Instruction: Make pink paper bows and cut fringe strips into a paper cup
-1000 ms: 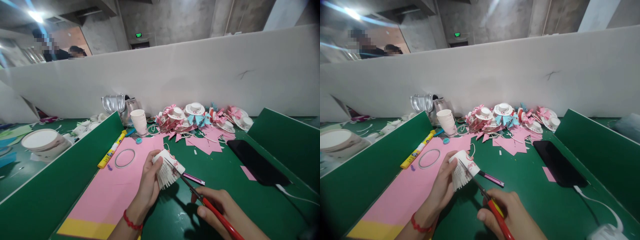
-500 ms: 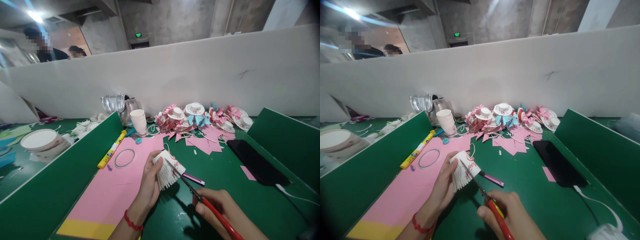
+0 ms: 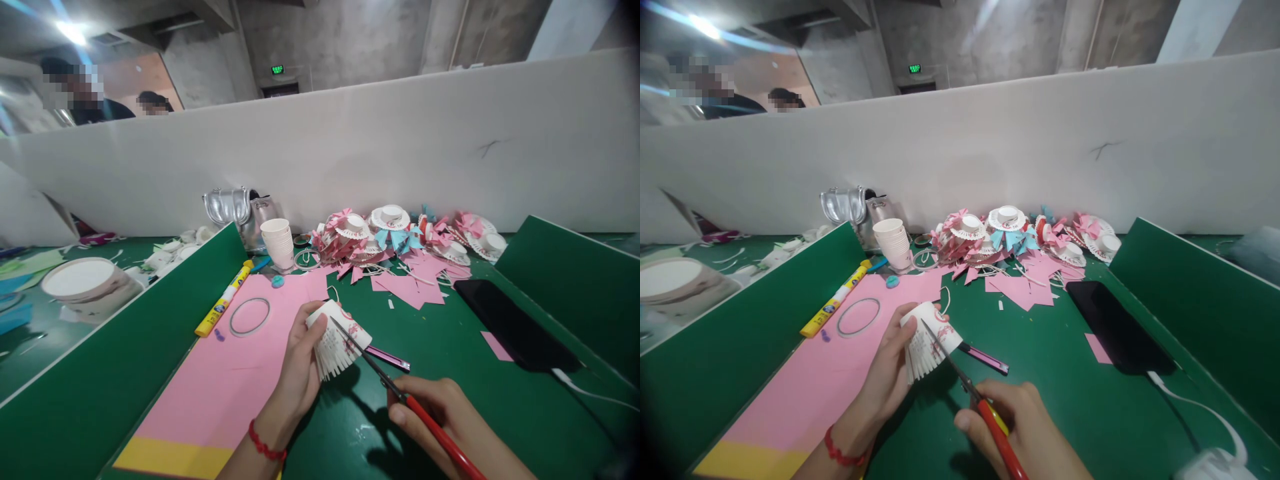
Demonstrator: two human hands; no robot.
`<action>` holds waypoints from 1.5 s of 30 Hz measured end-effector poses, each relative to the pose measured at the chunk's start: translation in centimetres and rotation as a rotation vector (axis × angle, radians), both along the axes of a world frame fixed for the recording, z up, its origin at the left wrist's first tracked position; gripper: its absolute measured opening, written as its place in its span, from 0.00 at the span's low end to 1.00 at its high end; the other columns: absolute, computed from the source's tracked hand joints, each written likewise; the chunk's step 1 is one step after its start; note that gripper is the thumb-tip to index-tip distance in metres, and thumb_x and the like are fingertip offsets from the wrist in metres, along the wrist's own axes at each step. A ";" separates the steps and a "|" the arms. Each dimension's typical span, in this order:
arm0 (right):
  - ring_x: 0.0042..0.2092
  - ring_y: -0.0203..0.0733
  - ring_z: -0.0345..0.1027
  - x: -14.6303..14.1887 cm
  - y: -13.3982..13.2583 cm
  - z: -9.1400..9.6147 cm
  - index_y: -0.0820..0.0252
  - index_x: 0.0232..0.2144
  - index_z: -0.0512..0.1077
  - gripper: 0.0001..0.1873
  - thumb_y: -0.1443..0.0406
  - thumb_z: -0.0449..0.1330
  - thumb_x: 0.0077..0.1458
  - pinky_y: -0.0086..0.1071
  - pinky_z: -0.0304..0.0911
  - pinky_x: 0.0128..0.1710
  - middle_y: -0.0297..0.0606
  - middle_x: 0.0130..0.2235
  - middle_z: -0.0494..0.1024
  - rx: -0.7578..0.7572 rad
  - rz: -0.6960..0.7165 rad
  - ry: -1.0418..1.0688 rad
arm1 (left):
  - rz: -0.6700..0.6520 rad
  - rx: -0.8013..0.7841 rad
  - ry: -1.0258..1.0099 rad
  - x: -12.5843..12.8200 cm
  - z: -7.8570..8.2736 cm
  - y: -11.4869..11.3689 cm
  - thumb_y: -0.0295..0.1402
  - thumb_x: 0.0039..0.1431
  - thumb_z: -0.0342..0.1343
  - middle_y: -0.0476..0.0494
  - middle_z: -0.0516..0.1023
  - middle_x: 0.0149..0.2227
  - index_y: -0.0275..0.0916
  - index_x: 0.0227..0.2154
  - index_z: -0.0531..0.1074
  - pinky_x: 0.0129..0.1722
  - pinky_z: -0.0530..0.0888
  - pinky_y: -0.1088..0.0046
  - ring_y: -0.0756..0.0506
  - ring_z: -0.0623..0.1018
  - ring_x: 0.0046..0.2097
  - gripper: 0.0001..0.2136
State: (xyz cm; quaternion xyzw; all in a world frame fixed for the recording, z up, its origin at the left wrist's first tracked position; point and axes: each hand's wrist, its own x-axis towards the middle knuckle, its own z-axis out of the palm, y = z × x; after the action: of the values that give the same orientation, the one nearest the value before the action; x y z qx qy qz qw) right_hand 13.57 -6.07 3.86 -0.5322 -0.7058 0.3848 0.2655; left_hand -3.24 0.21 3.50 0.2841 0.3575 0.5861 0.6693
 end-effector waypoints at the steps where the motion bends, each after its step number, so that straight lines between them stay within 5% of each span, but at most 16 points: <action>1: 0.18 0.32 0.47 0.0 0.1 -0.1 0.59 0.17 0.62 0.25 0.48 0.48 0.53 0.26 0.44 0.16 0.26 0.15 0.52 -0.033 0.020 0.004 | 0.000 0.002 0.002 0.0 0.0 0.0 0.31 0.51 0.56 0.49 0.74 0.31 0.41 0.36 0.66 0.33 0.71 0.75 0.50 0.75 0.32 0.09; 12: 0.21 0.35 0.50 0.0 0.3 -0.6 0.58 0.16 0.61 0.26 0.47 0.45 0.54 0.26 0.47 0.19 0.27 0.15 0.55 0.043 0.001 -0.061 | -0.001 -0.003 0.009 0.0 -0.1 0.0 0.31 0.51 0.56 0.49 0.73 0.31 0.41 0.36 0.66 0.34 0.71 0.75 0.50 0.75 0.32 0.09; 28: 0.20 0.31 0.40 0.0 0.6 -0.9 0.58 0.16 0.56 0.23 0.49 0.48 0.53 0.27 0.37 0.18 0.24 0.16 0.49 -0.061 0.036 0.003 | -0.004 0.007 0.034 0.0 -0.2 0.1 0.32 0.51 0.56 0.49 0.74 0.31 0.41 0.37 0.65 0.33 0.72 0.74 0.49 0.75 0.33 0.10; 37: 0.19 0.30 0.39 0.1 0.7 -1.4 0.60 0.16 0.59 0.25 0.49 0.48 0.54 0.27 0.37 0.18 0.24 0.16 0.49 0.010 0.021 -0.030 | -0.002 0.005 0.050 0.0 -0.1 0.2 0.32 0.51 0.55 0.49 0.75 0.30 0.41 0.36 0.65 0.33 0.72 0.74 0.49 0.76 0.32 0.09; 45: 0.20 0.32 0.48 0.4 0.7 -1.2 0.62 0.18 0.67 0.27 0.47 0.47 0.53 0.25 0.45 0.17 0.27 0.16 0.57 0.006 0.046 0.001 | 0.002 0.000 0.049 0.0 0.1 0.1 0.32 0.50 0.57 0.49 0.74 0.29 0.41 0.36 0.65 0.31 0.71 0.76 0.50 0.75 0.31 0.11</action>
State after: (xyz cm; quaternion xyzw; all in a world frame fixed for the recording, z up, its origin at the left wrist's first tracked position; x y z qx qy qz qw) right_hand 14.01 -5.37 2.61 -0.5147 -0.7190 0.3889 0.2588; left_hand -3.25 0.32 3.64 0.2982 0.3743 0.5795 0.6597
